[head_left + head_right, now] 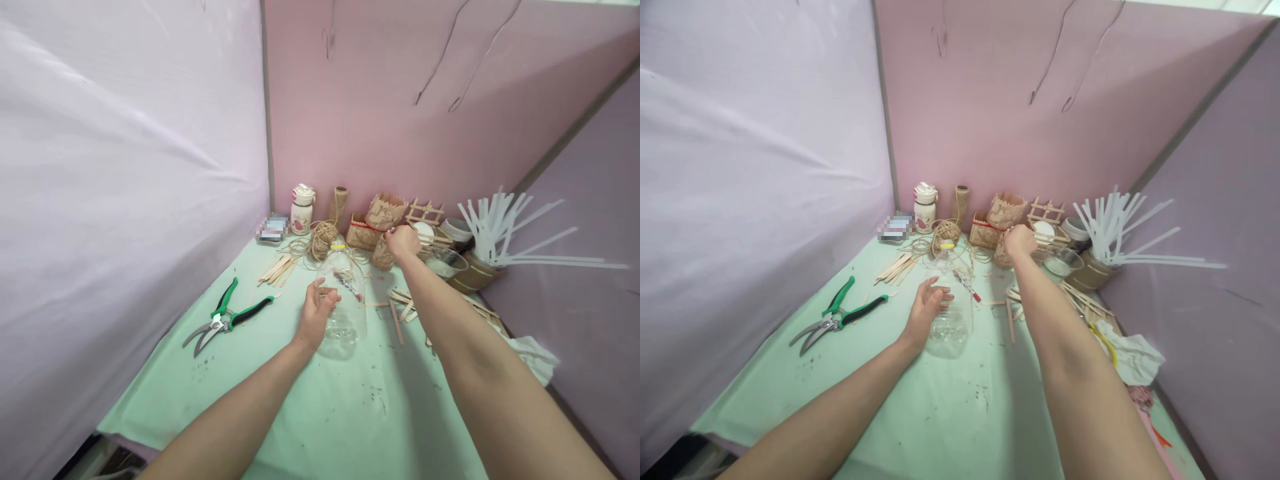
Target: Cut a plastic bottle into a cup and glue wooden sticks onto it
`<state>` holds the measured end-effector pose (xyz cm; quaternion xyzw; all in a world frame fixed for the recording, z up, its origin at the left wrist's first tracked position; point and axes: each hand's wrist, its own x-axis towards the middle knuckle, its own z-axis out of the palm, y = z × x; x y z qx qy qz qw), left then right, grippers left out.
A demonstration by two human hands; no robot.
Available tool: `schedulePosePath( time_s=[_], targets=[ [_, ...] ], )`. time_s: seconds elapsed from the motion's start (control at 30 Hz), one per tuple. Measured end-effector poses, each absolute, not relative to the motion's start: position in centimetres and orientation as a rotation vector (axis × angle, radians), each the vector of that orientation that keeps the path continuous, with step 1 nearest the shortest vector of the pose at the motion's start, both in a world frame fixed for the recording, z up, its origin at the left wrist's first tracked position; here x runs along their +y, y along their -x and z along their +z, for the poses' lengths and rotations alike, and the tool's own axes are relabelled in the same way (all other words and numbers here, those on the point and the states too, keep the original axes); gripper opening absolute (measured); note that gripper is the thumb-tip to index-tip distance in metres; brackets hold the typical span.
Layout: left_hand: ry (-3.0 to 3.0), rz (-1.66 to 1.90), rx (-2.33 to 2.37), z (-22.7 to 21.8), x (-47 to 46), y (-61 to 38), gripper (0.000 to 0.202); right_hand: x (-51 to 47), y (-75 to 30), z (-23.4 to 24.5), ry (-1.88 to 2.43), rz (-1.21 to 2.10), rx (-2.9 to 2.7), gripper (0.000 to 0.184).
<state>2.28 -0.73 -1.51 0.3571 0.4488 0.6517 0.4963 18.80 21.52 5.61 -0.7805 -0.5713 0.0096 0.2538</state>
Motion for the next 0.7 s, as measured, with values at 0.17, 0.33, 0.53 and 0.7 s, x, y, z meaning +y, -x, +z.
schedulePosePath(
  time_s=[0.17, 0.33, 0.53, 0.7],
  targets=[
    [-0.855, 1.564, 1.075, -1.7, -0.7, -2.2, 0.060, 22.1, -18.9, 5.5, 2.127, 0.009, -1.540, 0.031],
    [-0.873, 1.560, 1.076, -1.9, -0.7, -2.2, 0.057, 22.2, -18.7, 5.3, 2.114, 0.004, -1.505, 0.031],
    [-0.857, 1.558, 1.103, -1.7, -0.6, -2.2, 0.058, 20.0, -18.6, 7.3, 1.929, -0.112, -1.503, 0.034],
    [-0.777, 1.534, 1.096, -2.0, -0.1, -2.0, 0.061, 15.6, -19.7, 9.8, 1.307, -0.094, -1.461, 0.022]
  ],
)
